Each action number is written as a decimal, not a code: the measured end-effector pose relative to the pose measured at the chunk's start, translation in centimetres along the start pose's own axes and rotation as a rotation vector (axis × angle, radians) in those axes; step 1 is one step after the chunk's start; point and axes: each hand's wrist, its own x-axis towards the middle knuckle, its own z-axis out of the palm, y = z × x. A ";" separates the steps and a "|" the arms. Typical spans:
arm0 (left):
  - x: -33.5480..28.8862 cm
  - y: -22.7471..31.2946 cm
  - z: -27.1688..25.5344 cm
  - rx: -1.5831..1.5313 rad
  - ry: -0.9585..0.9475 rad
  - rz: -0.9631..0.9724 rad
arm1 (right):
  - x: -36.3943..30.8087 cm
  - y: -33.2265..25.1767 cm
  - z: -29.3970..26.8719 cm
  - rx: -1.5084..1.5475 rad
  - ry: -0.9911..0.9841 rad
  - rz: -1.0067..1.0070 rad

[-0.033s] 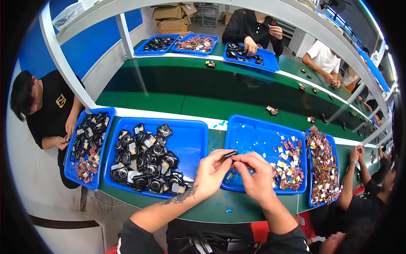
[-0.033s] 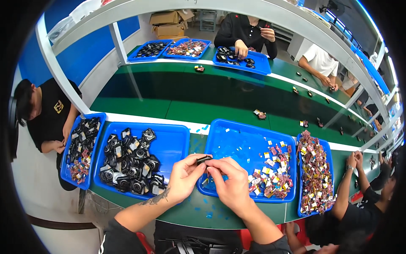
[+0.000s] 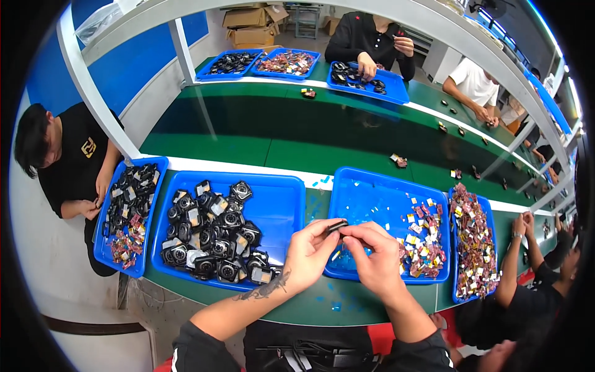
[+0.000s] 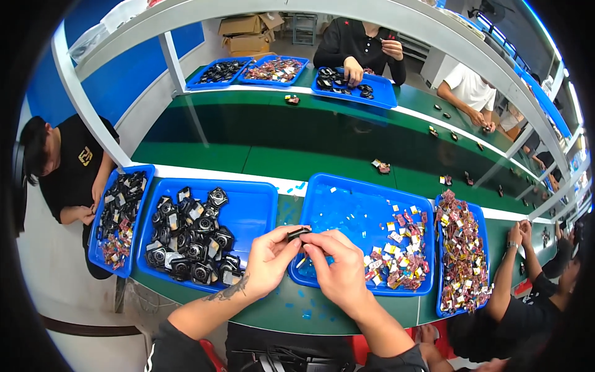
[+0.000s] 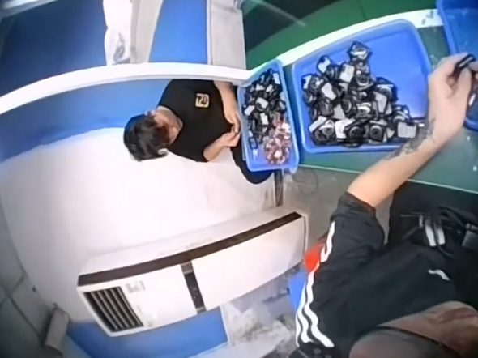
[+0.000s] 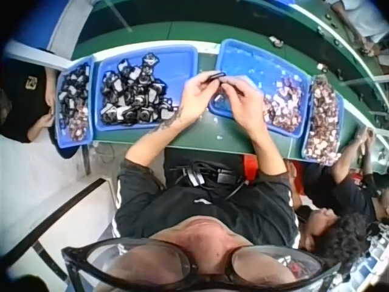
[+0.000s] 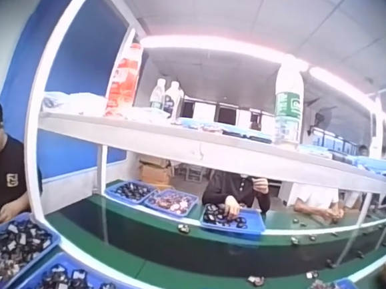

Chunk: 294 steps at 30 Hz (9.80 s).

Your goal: Assembling small electronic modules at a production line table.

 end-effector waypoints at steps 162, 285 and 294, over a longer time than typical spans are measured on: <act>-0.8 8.1 -17.9 2.031 0.406 0.348 | 21.3 18.6 -2.2 -0.167 -0.005 0.283; -0.5 1.7 -2.0 0.093 -0.158 0.090 | -1.0 1.4 0.0 0.630 -0.106 0.351; 0.4 1.4 -2.6 -0.381 0.063 -0.170 | 0.1 0.7 -1.5 0.444 0.018 0.280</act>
